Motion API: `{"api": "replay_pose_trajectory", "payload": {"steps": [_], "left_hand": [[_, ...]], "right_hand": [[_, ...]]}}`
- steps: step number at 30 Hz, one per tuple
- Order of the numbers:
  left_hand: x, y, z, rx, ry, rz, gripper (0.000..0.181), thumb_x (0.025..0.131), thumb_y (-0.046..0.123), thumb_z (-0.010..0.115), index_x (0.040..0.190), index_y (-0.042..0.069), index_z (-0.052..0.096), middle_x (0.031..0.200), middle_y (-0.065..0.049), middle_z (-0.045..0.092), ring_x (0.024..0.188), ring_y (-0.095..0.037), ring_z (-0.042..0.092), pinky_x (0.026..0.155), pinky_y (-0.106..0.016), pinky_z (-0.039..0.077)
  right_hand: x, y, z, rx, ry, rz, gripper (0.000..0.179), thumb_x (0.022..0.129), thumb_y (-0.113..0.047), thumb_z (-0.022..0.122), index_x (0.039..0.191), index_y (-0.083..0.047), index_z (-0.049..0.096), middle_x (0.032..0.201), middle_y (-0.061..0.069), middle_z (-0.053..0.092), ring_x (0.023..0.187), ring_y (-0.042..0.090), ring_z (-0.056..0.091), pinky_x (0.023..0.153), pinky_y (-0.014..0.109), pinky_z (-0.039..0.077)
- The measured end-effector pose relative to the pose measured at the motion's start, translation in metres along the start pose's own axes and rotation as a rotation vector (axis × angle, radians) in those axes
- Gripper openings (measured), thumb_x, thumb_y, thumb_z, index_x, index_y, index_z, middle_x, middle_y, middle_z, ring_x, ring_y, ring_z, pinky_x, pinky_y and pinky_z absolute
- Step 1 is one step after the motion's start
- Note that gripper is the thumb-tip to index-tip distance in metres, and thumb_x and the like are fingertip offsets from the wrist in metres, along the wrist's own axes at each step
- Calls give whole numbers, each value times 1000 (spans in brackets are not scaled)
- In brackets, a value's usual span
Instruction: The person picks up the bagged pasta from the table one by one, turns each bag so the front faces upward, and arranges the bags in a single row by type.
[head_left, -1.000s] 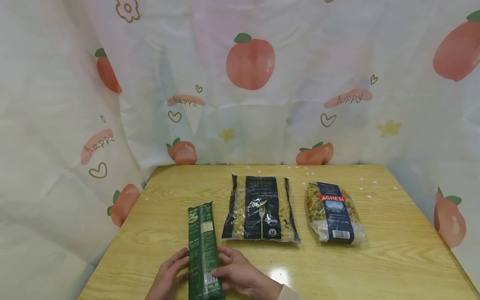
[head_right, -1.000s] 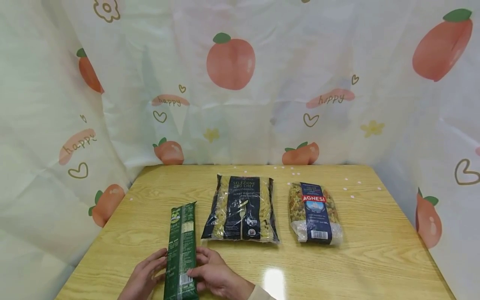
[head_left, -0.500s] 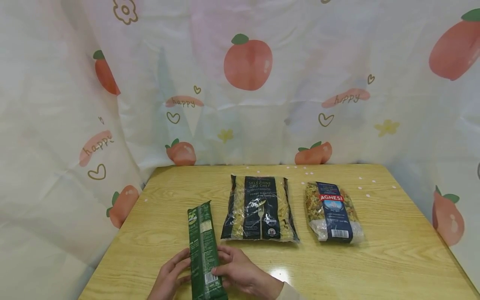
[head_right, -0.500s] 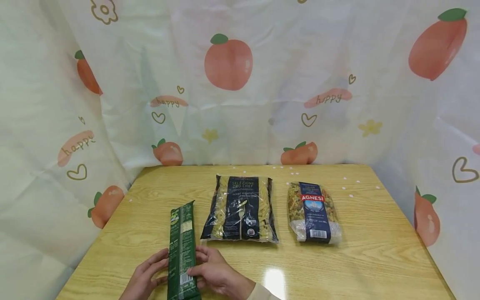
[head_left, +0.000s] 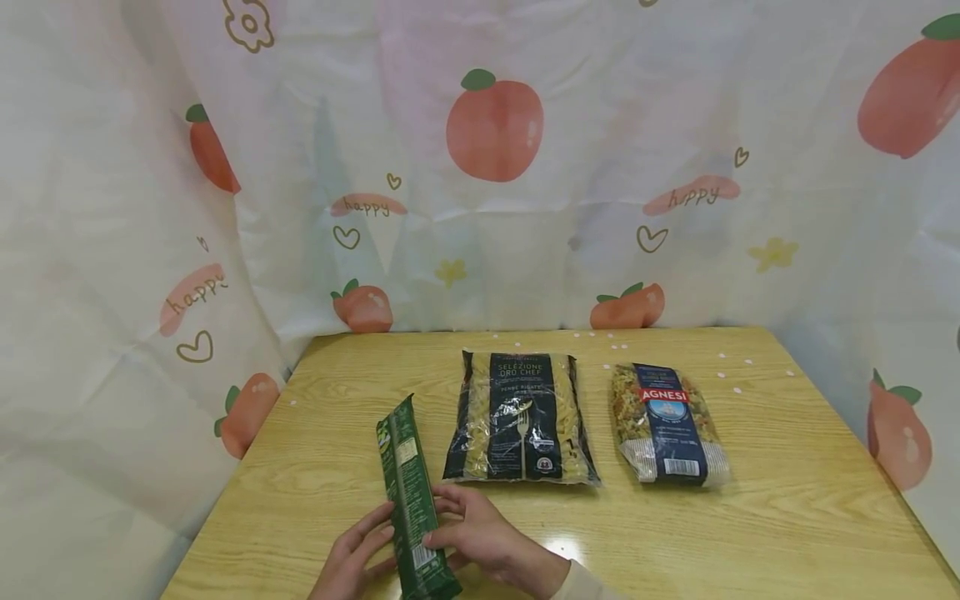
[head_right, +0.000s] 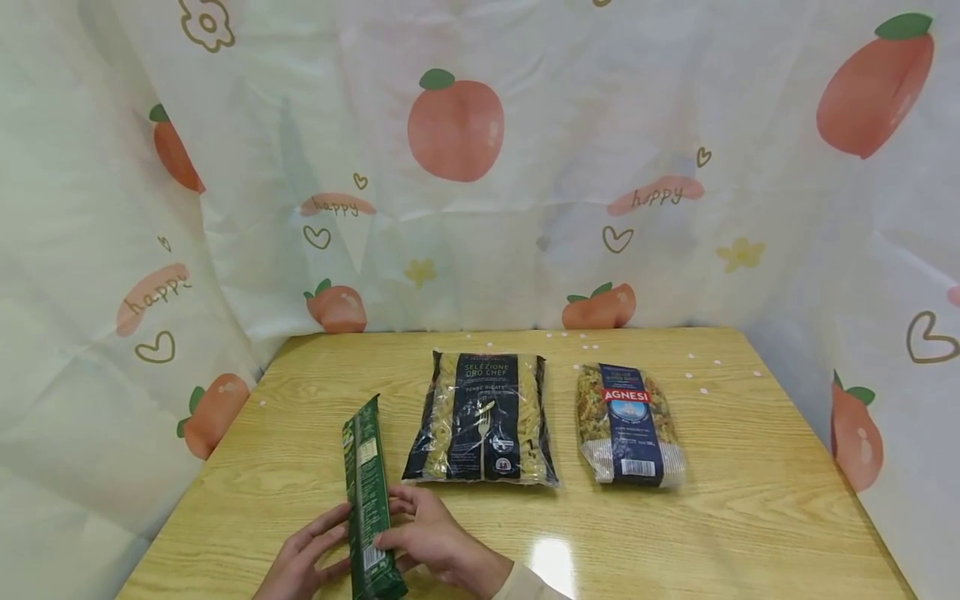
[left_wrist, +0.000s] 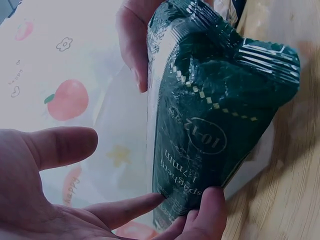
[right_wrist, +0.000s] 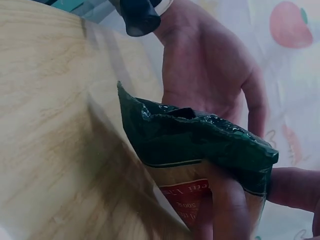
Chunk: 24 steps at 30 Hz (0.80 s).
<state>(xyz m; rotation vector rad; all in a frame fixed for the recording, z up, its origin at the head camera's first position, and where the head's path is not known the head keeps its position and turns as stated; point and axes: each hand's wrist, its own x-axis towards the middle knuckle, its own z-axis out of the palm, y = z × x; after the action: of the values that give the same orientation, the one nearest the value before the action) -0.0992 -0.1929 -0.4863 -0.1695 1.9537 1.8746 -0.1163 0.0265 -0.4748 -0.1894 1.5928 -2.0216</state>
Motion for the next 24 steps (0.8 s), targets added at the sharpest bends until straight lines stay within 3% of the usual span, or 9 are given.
{"api": "replay_pose_trajectory", "payload": {"steps": [7,11,16,20,24], "left_hand": [[0,-2,4,-69,-32,12,73,107,33,50,159,-10,22,166,-36,16,147,-44,35,112,-59,48],[0,-4,6,-104,-43,6,75,107,33,52,160,-8,19,166,-34,16,144,-35,39,112,-58,48],[1,-8,10,-128,-57,6,77,107,31,50,161,-9,13,166,-35,15,149,-43,31,114,-59,46],[1,-8,12,-142,-55,-3,79,108,31,50,161,-10,10,166,-35,12,154,-50,20,115,-62,44],[1,-8,12,-149,-45,-6,80,107,32,51,161,-10,10,166,-36,13,154,-52,18,115,-62,43]], "right_hand": [[-1,-6,-1,-41,-17,-9,77,84,8,66,155,9,35,129,19,61,95,22,72,63,38,64],[-1,-10,1,-98,-29,-32,74,83,7,68,152,5,43,123,17,63,93,21,72,59,34,63],[-1,-12,5,-151,-43,-50,68,82,7,69,147,-1,52,116,15,64,91,22,74,56,31,61],[-2,-13,8,-173,-48,-54,70,81,7,69,148,1,50,116,16,62,92,22,73,56,31,61],[-2,-14,11,-200,-51,-63,69,81,6,70,147,1,51,114,15,63,90,21,73,56,31,61]]}}
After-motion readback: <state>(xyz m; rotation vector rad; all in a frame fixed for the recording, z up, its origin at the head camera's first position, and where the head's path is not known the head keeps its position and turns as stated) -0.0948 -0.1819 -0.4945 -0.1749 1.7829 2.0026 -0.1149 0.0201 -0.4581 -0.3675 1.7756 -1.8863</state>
